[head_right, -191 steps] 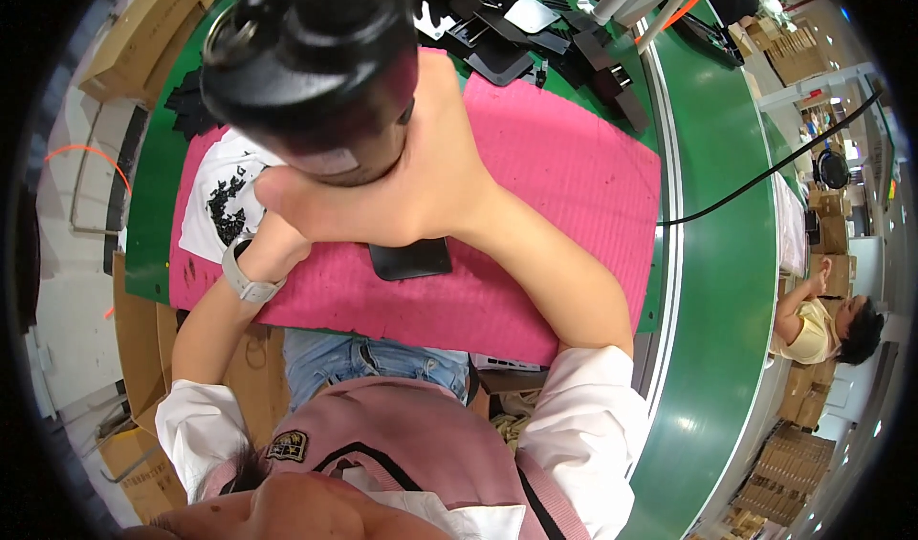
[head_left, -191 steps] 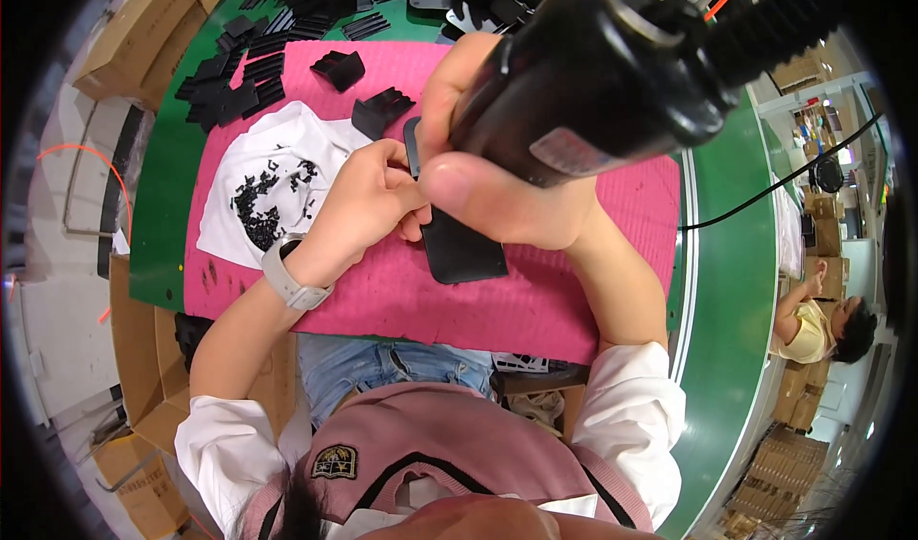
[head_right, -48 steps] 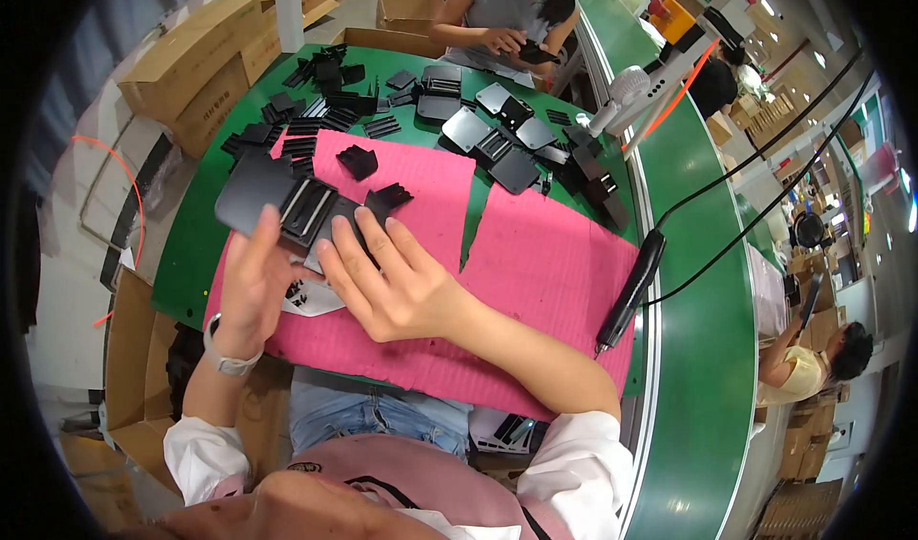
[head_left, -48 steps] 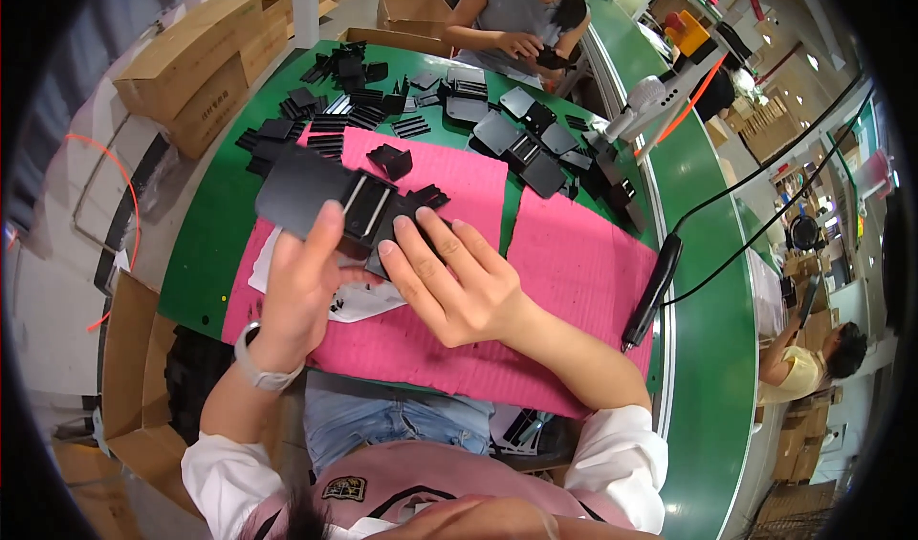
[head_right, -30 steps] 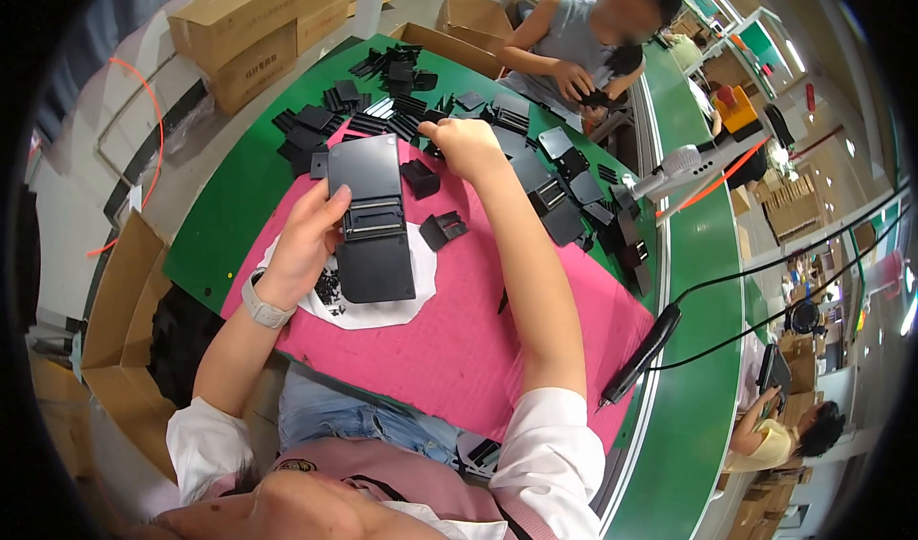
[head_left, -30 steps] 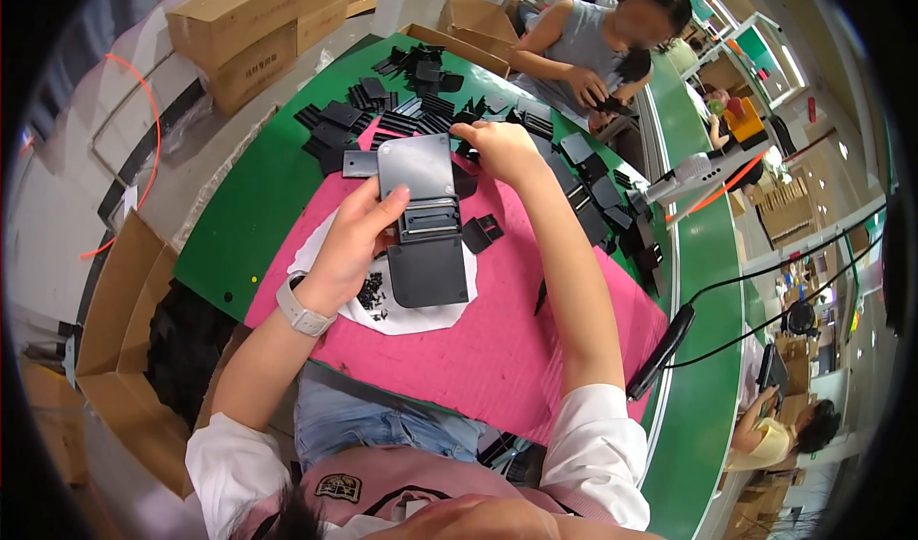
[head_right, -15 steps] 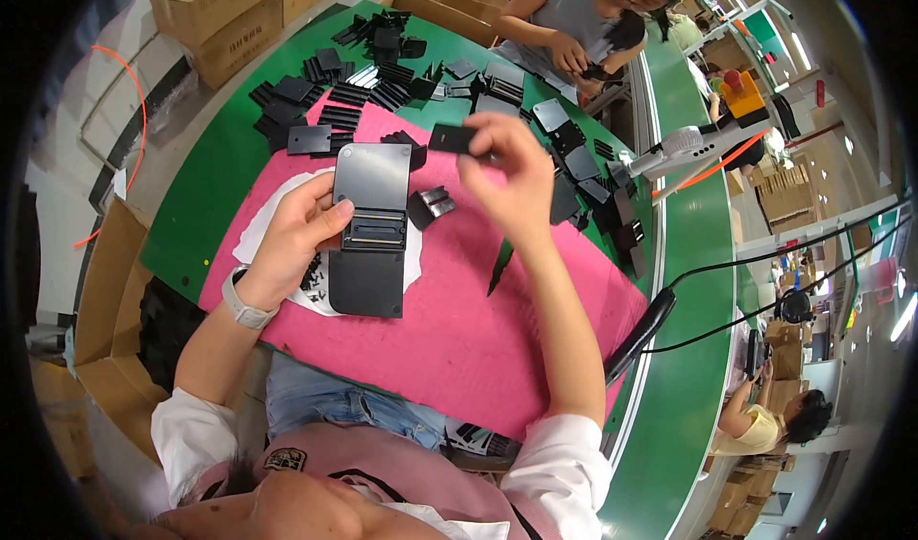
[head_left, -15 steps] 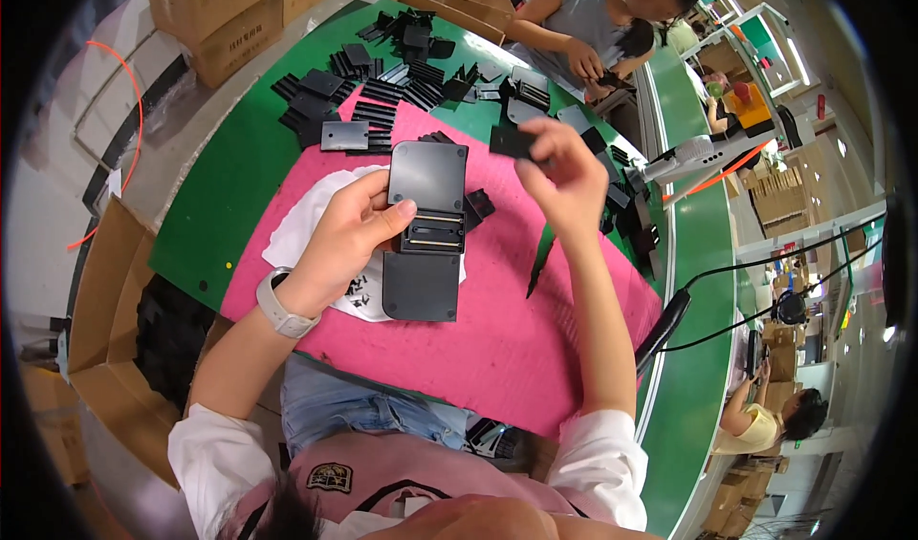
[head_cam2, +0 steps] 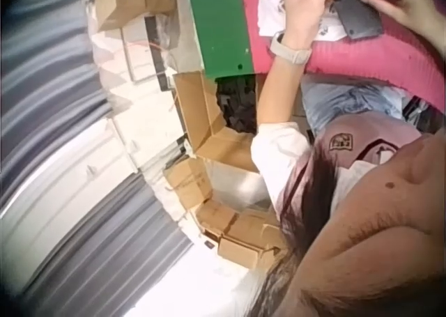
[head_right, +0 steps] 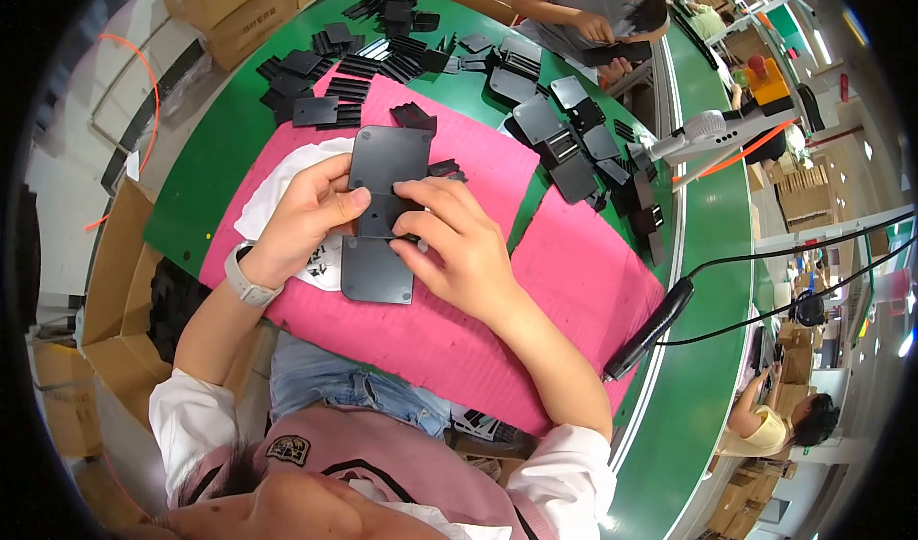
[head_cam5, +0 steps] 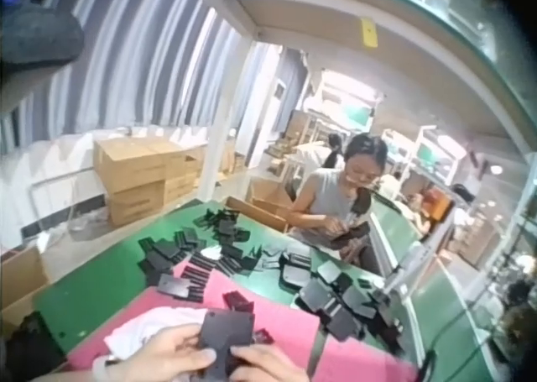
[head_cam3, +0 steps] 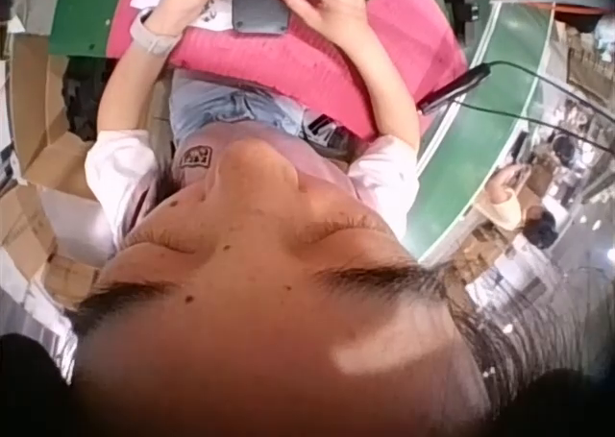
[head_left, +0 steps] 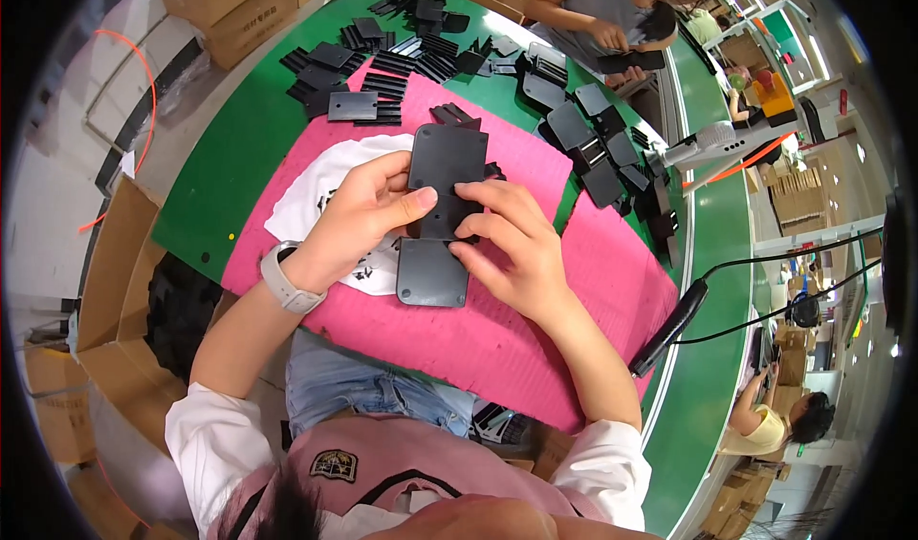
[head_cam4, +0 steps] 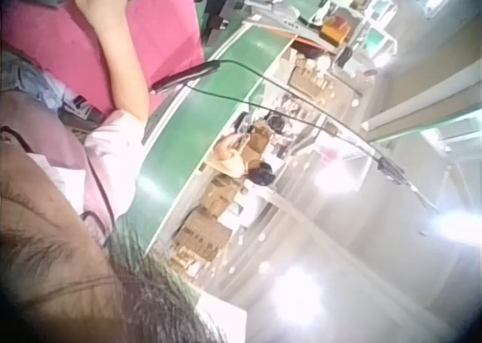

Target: Attaching small plastic clips to a base plate using an electric screwdriver on a factory assembly line.

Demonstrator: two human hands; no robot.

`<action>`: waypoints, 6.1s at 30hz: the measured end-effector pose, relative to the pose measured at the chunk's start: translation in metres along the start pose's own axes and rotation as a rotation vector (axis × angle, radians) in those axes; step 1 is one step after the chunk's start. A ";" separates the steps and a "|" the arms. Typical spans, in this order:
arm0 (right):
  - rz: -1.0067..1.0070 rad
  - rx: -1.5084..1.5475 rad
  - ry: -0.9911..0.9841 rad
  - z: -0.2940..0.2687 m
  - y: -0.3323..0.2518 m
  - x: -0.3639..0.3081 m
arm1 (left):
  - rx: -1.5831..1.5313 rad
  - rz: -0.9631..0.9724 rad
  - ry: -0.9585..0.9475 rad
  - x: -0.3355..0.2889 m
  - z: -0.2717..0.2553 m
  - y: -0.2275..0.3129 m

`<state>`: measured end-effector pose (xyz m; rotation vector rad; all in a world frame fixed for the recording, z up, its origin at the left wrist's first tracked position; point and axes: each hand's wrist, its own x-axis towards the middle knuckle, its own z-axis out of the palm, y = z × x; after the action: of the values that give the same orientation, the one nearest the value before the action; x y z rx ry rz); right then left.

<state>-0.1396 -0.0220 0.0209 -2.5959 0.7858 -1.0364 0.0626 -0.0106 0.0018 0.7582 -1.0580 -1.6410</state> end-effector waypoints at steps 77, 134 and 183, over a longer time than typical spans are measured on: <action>-0.166 1.105 0.504 -0.100 -0.043 -0.012 | -0.298 -0.130 -0.244 0.007 0.058 -0.032; 0.257 0.951 0.246 -0.055 -0.037 -0.004 | 0.490 -0.178 -0.122 -0.008 0.060 -0.042; 0.077 1.306 0.709 -0.076 -0.027 -0.012 | 0.060 -0.143 -0.154 -0.009 0.052 -0.036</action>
<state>-0.1892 0.0056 0.0792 -1.0901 0.1347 -1.6701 0.0064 0.0169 -0.0093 0.7715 -1.1885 -1.8196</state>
